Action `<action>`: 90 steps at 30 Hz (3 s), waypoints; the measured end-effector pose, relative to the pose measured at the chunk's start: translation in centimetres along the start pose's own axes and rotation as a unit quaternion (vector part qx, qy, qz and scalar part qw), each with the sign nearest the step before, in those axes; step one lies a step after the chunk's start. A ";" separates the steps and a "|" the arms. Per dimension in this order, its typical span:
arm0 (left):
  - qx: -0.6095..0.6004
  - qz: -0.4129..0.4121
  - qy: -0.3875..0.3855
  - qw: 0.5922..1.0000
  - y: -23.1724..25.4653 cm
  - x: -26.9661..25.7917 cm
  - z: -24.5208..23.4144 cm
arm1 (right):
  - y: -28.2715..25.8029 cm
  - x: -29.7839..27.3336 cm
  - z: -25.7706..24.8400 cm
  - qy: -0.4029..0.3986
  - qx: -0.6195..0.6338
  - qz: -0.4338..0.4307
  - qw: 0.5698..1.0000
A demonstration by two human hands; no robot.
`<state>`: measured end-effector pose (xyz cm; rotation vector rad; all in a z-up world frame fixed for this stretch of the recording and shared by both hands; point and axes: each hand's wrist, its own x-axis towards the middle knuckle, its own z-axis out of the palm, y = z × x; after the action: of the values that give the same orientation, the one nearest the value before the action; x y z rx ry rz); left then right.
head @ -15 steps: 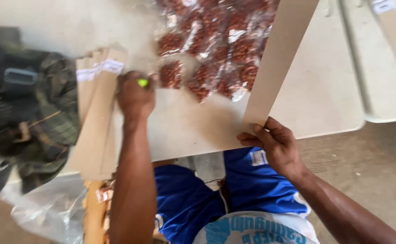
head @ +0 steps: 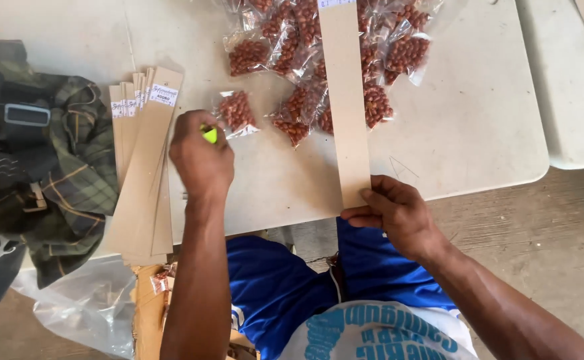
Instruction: The person sits at a table and repeatedly picks up small plastic bags filled with peanuts, staples a paper tag to each bag using a handheld stapler, and places the finished items into a cardboard box.
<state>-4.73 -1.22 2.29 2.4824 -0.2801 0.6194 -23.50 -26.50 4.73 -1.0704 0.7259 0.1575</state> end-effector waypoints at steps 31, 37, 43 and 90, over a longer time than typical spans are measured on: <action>-0.225 -0.152 -0.355 0.894 16.3 -2.3 -11.4 | 0.1 -1.8 0.1 -0.215 0.092 -0.123 0.964; -0.328 -0.192 -0.297 0.876 16.0 -3.1 -10.9 | -1.8 -2.9 0.5 -0.302 0.114 -0.104 0.941; -0.328 -0.140 -0.281 0.891 15.5 -3.5 -11.6 | -1.6 -3.5 2.1 -0.241 0.019 -0.187 0.952; -0.348 -0.052 -0.223 0.909 14.7 -3.7 -9.6 | -0.9 -3.4 3.8 -0.194 0.152 -0.156 0.956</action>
<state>-16.24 -7.65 14.45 1.8852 -0.4465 -0.1119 -23.85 -22.99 8.52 -0.8111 0.2099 -0.0180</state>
